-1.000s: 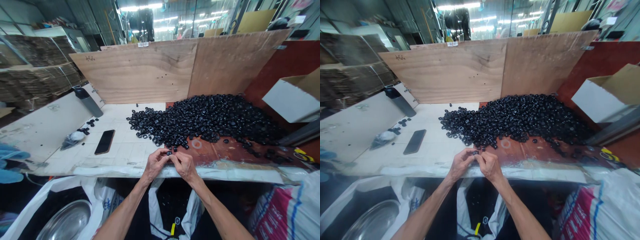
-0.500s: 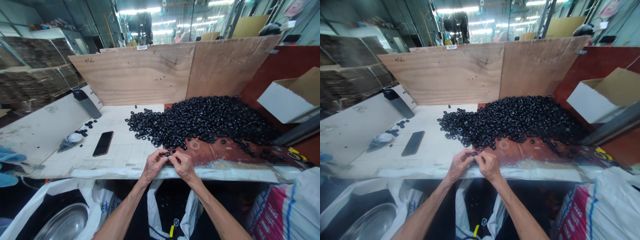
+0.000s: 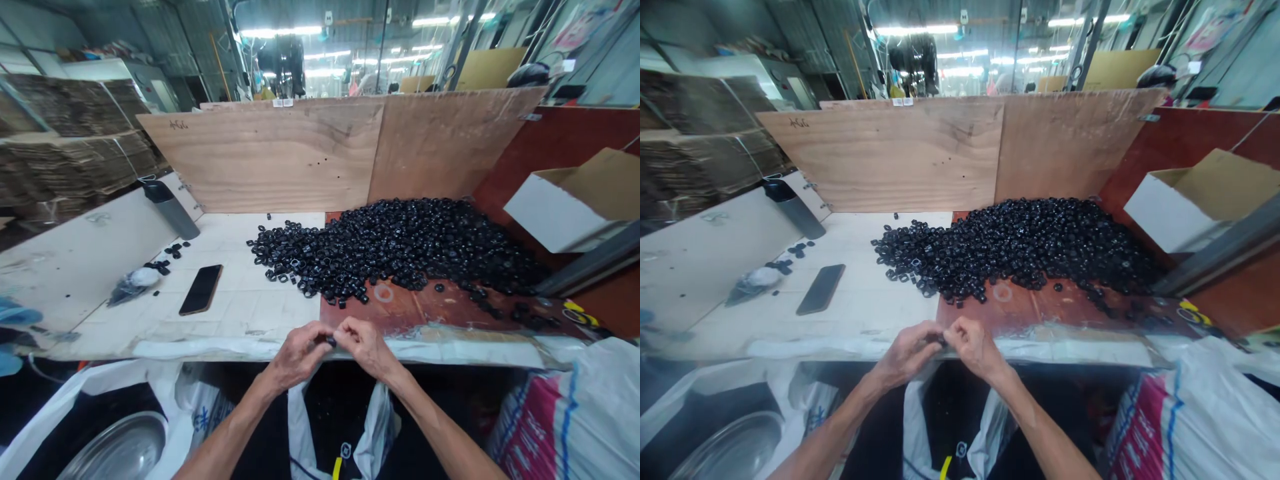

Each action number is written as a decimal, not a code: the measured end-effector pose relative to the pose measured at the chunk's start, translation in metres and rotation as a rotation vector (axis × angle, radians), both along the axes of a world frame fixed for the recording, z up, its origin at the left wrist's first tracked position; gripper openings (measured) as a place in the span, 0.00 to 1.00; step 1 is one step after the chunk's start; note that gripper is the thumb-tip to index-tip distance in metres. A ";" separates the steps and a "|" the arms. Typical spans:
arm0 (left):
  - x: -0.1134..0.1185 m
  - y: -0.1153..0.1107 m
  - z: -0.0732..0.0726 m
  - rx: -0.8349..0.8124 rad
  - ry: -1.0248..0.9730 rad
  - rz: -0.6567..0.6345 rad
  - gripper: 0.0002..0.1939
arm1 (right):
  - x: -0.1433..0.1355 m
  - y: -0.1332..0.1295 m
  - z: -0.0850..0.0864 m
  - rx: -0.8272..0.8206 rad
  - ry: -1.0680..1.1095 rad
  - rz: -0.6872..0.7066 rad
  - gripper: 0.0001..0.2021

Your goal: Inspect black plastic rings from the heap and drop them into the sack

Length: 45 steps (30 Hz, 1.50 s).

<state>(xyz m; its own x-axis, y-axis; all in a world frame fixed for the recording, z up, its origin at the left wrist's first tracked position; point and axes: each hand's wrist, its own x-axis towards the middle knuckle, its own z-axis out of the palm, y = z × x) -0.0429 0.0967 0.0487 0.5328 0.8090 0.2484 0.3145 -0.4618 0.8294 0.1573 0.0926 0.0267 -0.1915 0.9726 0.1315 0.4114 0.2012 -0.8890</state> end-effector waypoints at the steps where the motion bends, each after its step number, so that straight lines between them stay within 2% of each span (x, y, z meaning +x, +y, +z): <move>1: -0.002 0.001 0.005 -0.029 0.058 -0.054 0.08 | 0.005 0.004 0.001 0.027 -0.054 -0.032 0.09; 2: -0.002 0.005 0.009 -0.053 0.097 -0.063 0.06 | 0.009 0.009 0.002 0.069 -0.109 -0.088 0.08; 4: 0.003 0.019 0.009 -0.035 0.123 0.066 0.05 | 0.014 0.023 0.001 0.177 -0.204 -0.180 0.01; 6: 0.013 0.038 0.001 0.075 0.124 0.270 0.07 | 0.014 0.037 -0.002 0.272 -0.284 -0.169 0.08; 7: 0.019 0.047 -0.006 0.129 0.150 0.315 0.10 | 0.012 0.042 -0.004 0.306 -0.320 -0.144 0.10; 10: 0.031 0.067 -0.029 0.231 0.253 0.311 0.10 | 0.004 0.049 -0.012 0.351 -0.404 -0.116 0.08; 13: 0.032 0.069 -0.042 0.248 0.297 0.342 0.05 | 0.002 0.046 -0.018 0.359 -0.411 -0.138 0.04; 16: 0.029 0.063 -0.042 0.248 0.297 0.343 0.04 | 0.004 0.043 -0.020 0.375 -0.340 -0.117 0.06; 20: 0.027 0.056 -0.037 0.265 0.268 0.311 0.05 | 0.010 0.043 -0.013 0.347 -0.172 -0.063 0.12; 24: 0.029 0.055 -0.033 0.129 0.123 0.324 0.11 | 0.015 0.044 -0.009 0.206 0.014 -0.080 0.06; 26: 0.030 0.055 -0.031 -0.015 -0.007 0.316 0.14 | 0.017 0.044 -0.011 0.072 0.155 -0.083 0.03; 28: 0.031 0.054 -0.028 -0.189 -0.169 0.296 0.18 | 0.018 0.045 -0.013 -0.054 0.281 -0.082 0.06; 30: 0.031 0.052 -0.025 -0.358 -0.318 0.248 0.20 | 0.019 0.046 -0.015 -0.078 0.328 -0.087 0.08; 33: 0.030 0.049 -0.021 -0.533 -0.447 0.198 0.19 | 0.021 0.048 -0.015 -0.011 0.347 -0.086 0.09; 38: 0.029 0.047 -0.020 -0.579 -0.526 0.192 0.18 | 0.021 0.051 -0.017 -0.078 0.482 -0.066 0.15; 45: 0.028 0.044 -0.020 -0.466 -0.479 0.180 0.17 | 0.019 0.050 -0.019 -0.032 0.452 -0.056 0.14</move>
